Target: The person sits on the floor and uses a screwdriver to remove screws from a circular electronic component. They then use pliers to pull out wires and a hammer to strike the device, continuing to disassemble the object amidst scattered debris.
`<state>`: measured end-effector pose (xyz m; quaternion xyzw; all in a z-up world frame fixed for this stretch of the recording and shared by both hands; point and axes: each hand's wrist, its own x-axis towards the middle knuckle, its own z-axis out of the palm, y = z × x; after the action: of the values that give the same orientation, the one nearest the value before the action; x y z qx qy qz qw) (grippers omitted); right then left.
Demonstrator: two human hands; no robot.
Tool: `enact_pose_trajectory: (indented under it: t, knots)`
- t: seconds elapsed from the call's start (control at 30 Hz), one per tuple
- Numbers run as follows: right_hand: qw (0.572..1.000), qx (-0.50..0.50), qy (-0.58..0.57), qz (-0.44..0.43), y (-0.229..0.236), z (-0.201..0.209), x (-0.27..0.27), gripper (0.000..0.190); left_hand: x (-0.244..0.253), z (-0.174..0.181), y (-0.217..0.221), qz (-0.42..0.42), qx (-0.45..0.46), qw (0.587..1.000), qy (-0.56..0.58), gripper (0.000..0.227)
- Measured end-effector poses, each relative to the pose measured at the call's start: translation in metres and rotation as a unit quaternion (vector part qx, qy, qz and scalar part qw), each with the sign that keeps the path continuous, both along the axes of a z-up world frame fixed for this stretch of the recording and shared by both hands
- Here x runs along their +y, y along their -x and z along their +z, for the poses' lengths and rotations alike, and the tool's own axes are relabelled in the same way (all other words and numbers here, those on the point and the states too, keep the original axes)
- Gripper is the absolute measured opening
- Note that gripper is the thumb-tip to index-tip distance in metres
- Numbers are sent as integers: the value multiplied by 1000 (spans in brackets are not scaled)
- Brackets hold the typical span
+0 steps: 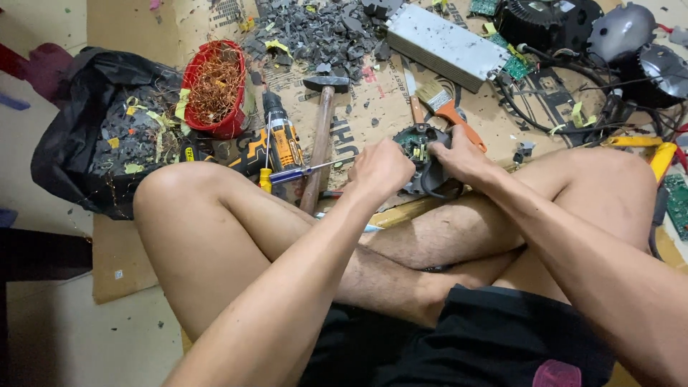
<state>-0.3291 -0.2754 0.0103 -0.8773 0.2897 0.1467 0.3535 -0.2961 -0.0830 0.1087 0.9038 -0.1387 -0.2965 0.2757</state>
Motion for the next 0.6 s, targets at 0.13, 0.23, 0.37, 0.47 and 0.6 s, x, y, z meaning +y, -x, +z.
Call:
enact_pose_trajectory:
  t: [0.13,0.23,0.37,0.47,0.6]
  knots:
    - [1000,10,1,4,-1,7,6,61,-6,-14,-7,14,13,1000,12,37]
    - [1000,29,3,0,-1,14,11,52,-22,-25,-12,13,24,1000,0,38]
    - [1000,20,1,-5,-4,-16,-3,63,-43,0,6,-57,-35,994,-83,37]
    - [1000,4,14,-20,-10,-35,-18,62,-31,7,3,-56,-36,996,-59,39]
    - [999,-22,41,-20,-4,-26,-5,57,-2,-17,-11,-24,-4,999,47,41]
